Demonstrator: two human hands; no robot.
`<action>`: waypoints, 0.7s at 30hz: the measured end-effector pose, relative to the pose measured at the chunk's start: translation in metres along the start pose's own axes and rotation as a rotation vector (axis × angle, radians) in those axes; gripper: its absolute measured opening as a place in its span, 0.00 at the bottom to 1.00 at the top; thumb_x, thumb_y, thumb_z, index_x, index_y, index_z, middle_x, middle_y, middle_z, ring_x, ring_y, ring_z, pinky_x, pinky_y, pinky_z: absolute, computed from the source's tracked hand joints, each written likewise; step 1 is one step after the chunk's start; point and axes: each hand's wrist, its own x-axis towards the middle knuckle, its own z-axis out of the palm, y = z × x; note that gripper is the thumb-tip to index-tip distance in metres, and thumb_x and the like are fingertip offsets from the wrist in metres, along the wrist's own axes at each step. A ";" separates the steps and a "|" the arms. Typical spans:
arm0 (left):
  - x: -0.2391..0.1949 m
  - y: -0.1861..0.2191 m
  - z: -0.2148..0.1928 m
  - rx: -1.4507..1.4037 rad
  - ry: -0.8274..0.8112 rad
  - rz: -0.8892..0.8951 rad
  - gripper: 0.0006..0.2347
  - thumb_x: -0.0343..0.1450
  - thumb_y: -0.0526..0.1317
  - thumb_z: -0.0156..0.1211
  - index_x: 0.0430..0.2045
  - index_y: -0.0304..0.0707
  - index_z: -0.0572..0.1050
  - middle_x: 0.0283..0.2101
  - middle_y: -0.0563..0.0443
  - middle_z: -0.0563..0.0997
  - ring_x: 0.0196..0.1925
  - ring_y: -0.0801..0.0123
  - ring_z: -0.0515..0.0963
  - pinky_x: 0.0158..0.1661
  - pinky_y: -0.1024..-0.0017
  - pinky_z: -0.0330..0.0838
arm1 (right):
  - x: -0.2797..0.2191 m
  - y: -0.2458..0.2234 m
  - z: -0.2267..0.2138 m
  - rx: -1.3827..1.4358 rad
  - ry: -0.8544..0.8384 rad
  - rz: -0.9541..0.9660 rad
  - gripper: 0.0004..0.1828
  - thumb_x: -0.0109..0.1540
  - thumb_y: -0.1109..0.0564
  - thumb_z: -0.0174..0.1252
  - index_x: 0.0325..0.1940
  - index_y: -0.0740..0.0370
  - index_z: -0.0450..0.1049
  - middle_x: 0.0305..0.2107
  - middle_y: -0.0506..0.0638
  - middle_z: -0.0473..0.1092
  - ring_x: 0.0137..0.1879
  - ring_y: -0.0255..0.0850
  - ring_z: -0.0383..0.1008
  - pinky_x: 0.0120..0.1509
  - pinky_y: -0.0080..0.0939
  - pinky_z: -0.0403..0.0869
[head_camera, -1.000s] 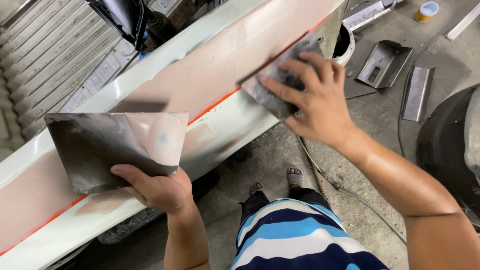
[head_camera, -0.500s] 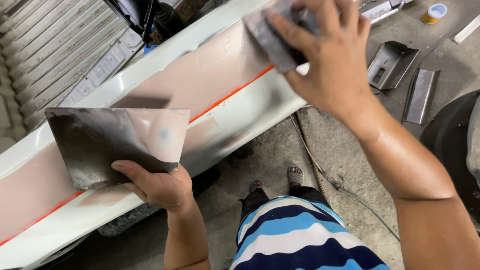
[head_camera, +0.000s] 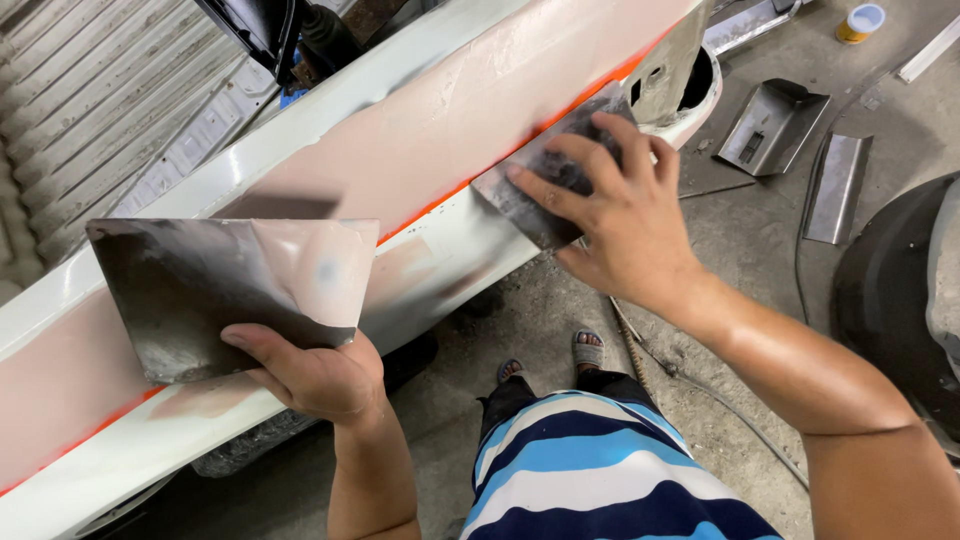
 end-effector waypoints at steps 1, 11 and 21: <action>-0.001 0.000 0.000 0.002 0.000 0.003 0.31 0.83 0.51 0.53 0.76 0.36 0.49 0.80 0.46 0.54 0.78 0.59 0.59 0.80 0.57 0.55 | 0.002 0.003 -0.006 -0.010 0.042 -0.002 0.46 0.49 0.53 0.72 0.72 0.34 0.71 0.65 0.52 0.60 0.74 0.58 0.51 0.72 0.64 0.56; -0.001 -0.002 -0.010 0.015 0.024 0.014 0.31 0.83 0.50 0.52 0.77 0.39 0.46 0.81 0.47 0.53 0.79 0.59 0.58 0.81 0.57 0.55 | 0.051 0.020 -0.046 -0.011 0.245 -0.062 0.35 0.58 0.53 0.70 0.71 0.44 0.74 0.63 0.54 0.61 0.70 0.56 0.53 0.70 0.61 0.55; 0.007 -0.007 -0.015 0.023 0.049 0.056 0.29 0.83 0.49 0.56 0.77 0.40 0.50 0.79 0.49 0.54 0.80 0.60 0.59 0.81 0.59 0.55 | 0.028 -0.005 0.005 0.030 0.204 -0.018 0.44 0.53 0.48 0.76 0.73 0.32 0.70 0.67 0.51 0.58 0.75 0.60 0.50 0.74 0.67 0.56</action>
